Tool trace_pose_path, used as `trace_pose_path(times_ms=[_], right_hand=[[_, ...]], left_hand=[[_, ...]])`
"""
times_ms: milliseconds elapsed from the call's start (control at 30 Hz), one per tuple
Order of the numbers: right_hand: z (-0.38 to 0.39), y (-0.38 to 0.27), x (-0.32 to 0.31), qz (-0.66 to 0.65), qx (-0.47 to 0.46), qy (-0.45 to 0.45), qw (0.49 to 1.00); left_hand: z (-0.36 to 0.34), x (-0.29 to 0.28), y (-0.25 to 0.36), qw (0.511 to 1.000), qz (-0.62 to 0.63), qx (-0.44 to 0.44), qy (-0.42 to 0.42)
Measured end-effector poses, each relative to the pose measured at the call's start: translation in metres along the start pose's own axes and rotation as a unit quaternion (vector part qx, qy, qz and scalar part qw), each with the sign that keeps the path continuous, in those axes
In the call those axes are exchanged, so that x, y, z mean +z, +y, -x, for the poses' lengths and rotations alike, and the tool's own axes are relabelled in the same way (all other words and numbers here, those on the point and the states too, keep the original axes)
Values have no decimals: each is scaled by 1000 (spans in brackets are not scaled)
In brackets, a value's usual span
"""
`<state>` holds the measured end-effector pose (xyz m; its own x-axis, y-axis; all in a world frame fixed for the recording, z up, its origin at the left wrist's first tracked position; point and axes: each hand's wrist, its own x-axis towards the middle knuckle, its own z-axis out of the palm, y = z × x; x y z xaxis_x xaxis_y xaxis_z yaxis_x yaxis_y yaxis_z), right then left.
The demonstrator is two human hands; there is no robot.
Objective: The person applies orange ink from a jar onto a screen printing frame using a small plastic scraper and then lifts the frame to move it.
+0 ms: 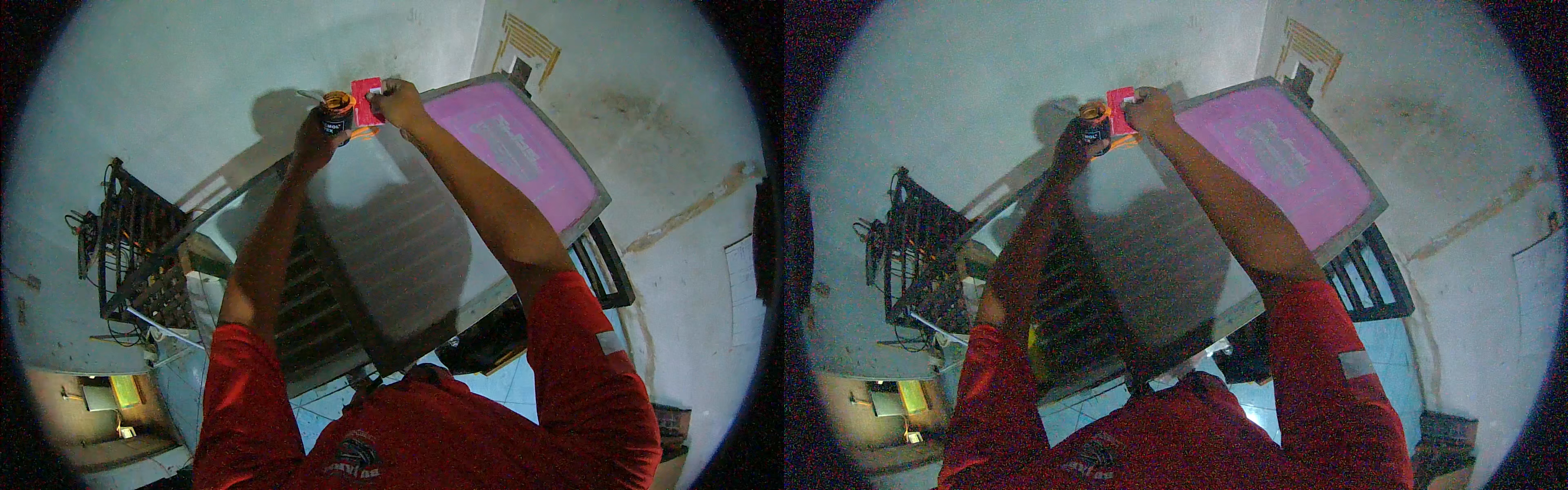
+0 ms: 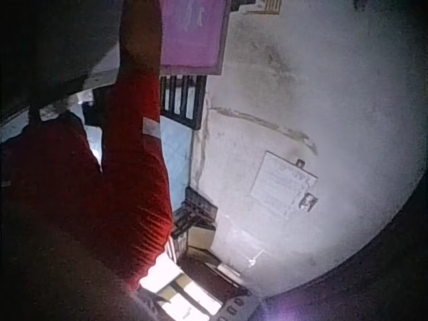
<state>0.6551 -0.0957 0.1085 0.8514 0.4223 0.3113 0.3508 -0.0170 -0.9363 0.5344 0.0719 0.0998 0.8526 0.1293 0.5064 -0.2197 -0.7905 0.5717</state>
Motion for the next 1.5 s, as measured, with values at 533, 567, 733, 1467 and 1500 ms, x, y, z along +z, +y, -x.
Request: trace_pose_path(times_ms=[533,567,733,1467,1500], right_hand=[[68,-59,-15,-368,202,-79,904],[73,-70,-10,-375,213,-75,899],[102,-73,-50,-328,212,-29,920],[218,-84,-38,-112,149,100,977],[210,-87,-34,-70,88,77,991]], left_hand=[[96,-99,2,973,223,-46,40],[106,-116,-30,993,111,-20,41],[192,-223,66,997,-17,-61,37],[502,-261,139,972,-175,-153,21],[504,-259,146,967,-160,-200,-9]])
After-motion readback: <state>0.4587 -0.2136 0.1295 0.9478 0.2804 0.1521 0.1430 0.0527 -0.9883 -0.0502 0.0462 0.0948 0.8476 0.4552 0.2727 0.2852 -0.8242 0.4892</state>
